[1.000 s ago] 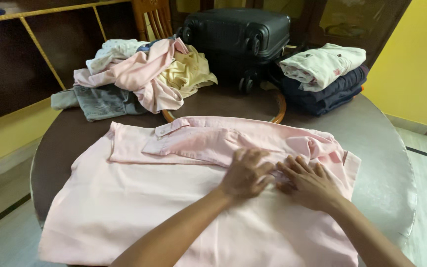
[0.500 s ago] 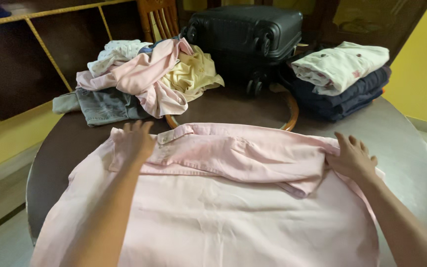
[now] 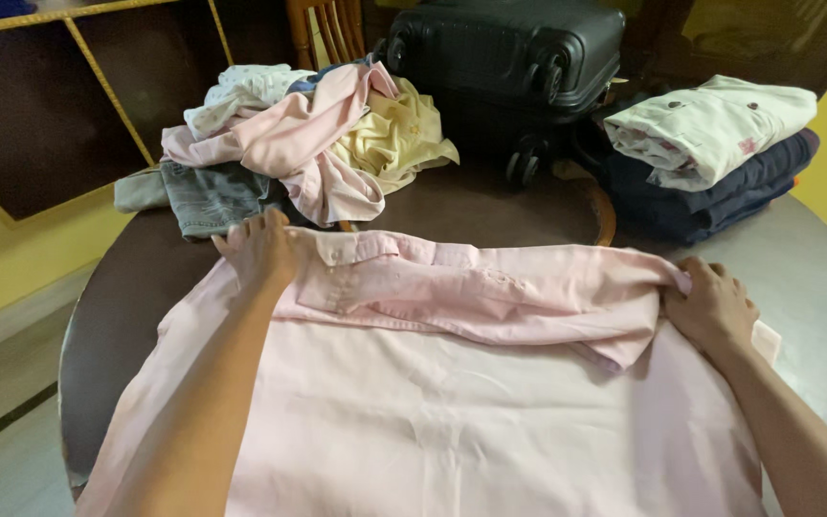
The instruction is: The person folds a pink button-up shirt on a round table. They smooth the fabric, fold the sleeves inward, fold the sides toward the center, and then fold the shirt in half lengthwise before placing it on a stack of folded clothes.
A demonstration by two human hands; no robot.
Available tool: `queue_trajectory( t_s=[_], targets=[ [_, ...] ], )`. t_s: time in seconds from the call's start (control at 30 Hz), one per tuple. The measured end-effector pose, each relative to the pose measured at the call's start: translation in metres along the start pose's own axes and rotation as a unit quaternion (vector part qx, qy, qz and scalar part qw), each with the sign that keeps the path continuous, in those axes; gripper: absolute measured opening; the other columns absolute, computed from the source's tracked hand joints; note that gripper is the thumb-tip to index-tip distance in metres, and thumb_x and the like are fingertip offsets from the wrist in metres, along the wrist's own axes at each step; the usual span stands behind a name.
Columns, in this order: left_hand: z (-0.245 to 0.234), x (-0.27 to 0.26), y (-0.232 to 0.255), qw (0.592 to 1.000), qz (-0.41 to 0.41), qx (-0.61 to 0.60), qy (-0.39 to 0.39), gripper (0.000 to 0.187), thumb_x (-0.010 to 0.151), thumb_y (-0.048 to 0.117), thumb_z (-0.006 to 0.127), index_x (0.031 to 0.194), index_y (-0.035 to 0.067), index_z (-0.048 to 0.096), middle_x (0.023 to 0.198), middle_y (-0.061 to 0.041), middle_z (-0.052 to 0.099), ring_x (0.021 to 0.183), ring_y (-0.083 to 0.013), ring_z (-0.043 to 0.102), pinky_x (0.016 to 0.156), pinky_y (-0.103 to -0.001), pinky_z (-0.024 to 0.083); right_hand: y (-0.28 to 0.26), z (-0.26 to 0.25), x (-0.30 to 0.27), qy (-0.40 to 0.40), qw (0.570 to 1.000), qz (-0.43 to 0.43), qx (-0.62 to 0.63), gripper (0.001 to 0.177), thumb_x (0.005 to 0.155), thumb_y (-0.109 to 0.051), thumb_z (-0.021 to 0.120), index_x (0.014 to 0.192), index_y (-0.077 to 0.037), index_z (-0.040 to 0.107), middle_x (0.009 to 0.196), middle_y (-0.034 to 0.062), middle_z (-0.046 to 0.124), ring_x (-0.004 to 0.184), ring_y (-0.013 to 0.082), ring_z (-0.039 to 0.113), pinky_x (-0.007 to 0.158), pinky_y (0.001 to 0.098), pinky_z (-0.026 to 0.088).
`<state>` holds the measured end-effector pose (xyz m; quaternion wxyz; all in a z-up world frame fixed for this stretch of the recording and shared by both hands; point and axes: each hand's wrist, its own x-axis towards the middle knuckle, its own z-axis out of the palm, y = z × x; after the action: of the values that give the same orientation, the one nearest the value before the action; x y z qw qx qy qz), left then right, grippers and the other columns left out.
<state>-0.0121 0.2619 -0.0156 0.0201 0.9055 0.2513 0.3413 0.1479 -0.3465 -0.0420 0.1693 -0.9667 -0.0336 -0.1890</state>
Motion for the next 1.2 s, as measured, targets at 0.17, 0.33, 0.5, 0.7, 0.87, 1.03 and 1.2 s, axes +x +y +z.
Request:
queue_trajectory(
  t_s=[0.17, 0.33, 0.5, 0.7, 0.87, 1.03, 1.2],
  targets=[
    [-0.005, -0.020, 0.034, 0.964, 0.148, -0.216, 0.053, 0.036, 0.099, 0.034, 0.059, 0.128, 0.014, 0.054, 0.139, -0.016, 0.053, 0.139, -0.0379, 0.041, 0.112, -0.068, 0.033, -0.013, -0.019, -0.012, 0.019, 0.999, -0.027, 0.023, 0.072, 0.077, -0.034, 0.075, 0.145, -0.026, 0.056, 0.153, 0.0154, 0.047, 0.142, 0.0372, 0.041, 0.109, 0.0606, 0.032],
    [-0.011, -0.045, 0.081, 0.982, 0.122, -0.140, -0.033, 0.035, 0.099, 0.036, 0.058, 0.127, 0.015, 0.057, 0.144, -0.011, 0.053, 0.143, -0.0311, 0.041, 0.114, -0.076, 0.013, -0.048, -0.032, -0.027, 0.009, 0.994, -0.110, 0.001, 0.068, 0.080, -0.038, 0.073, 0.145, -0.028, 0.056, 0.161, 0.0150, 0.041, 0.149, 0.0348, 0.036, 0.114, 0.0662, 0.026],
    [-0.011, -0.048, 0.106, 0.975, 0.155, -0.156, 0.033, 0.045, 0.101, 0.036, 0.059, 0.139, 0.014, 0.055, 0.150, -0.016, 0.050, 0.144, -0.0351, 0.040, 0.115, -0.074, 0.010, -0.094, -0.041, -0.039, -0.057, 0.978, -0.197, -0.040, 0.071, 0.081, -0.047, 0.073, 0.145, -0.026, 0.053, 0.164, 0.0146, 0.031, 0.154, 0.0346, 0.023, 0.116, 0.0731, 0.013],
    [-0.015, -0.069, 0.118, 0.963, 0.172, -0.200, 0.056, 0.041, 0.103, 0.033, 0.059, 0.140, 0.016, 0.057, 0.155, -0.013, 0.050, 0.149, -0.0348, 0.040, 0.121, -0.071, 0.009, -0.149, -0.036, -0.082, -0.097, 0.964, -0.245, -0.031, 0.075, 0.085, -0.052, 0.070, 0.148, -0.018, 0.047, 0.165, 0.0207, 0.026, 0.154, 0.0395, 0.021, 0.115, 0.0727, 0.014],
    [-0.040, -0.106, 0.148, 0.957, 0.208, -0.202, -0.025, 0.031, 0.100, 0.029, 0.061, 0.129, 0.019, 0.061, 0.149, -0.015, 0.052, 0.145, -0.0360, 0.042, 0.119, -0.065, 0.019, -0.161, -0.046, -0.132, -0.153, 0.969, -0.190, 0.045, 0.083, 0.081, -0.044, 0.073, 0.153, -0.015, 0.042, 0.163, 0.0245, 0.025, 0.150, 0.0419, 0.023, 0.117, 0.0683, 0.016],
    [-0.089, -0.132, 0.176, 0.917, 0.265, -0.272, -0.126, 0.022, 0.094, 0.021, 0.064, 0.114, 0.013, 0.067, 0.146, -0.015, 0.054, 0.142, -0.0364, 0.044, 0.117, -0.057, 0.031, -0.167, -0.092, -0.159, -0.149, 0.955, -0.244, 0.082, 0.067, 0.080, -0.039, 0.080, 0.136, -0.009, 0.057, 0.151, 0.0280, 0.039, 0.142, 0.0464, 0.033, 0.113, 0.0635, 0.023],
    [-0.110, -0.137, 0.184, 0.910, 0.287, -0.260, -0.149, 0.013, 0.087, 0.014, 0.067, 0.100, 0.012, 0.071, 0.138, -0.014, 0.058, 0.134, -0.0339, 0.050, 0.108, -0.054, 0.038, -0.184, -0.141, -0.186, -0.388, 0.858, -0.303, 0.145, 0.044, 0.071, -0.043, 0.087, 0.100, -0.014, 0.070, 0.117, 0.0079, 0.064, 0.121, 0.0308, 0.056, 0.115, 0.0518, 0.039]
  ],
)
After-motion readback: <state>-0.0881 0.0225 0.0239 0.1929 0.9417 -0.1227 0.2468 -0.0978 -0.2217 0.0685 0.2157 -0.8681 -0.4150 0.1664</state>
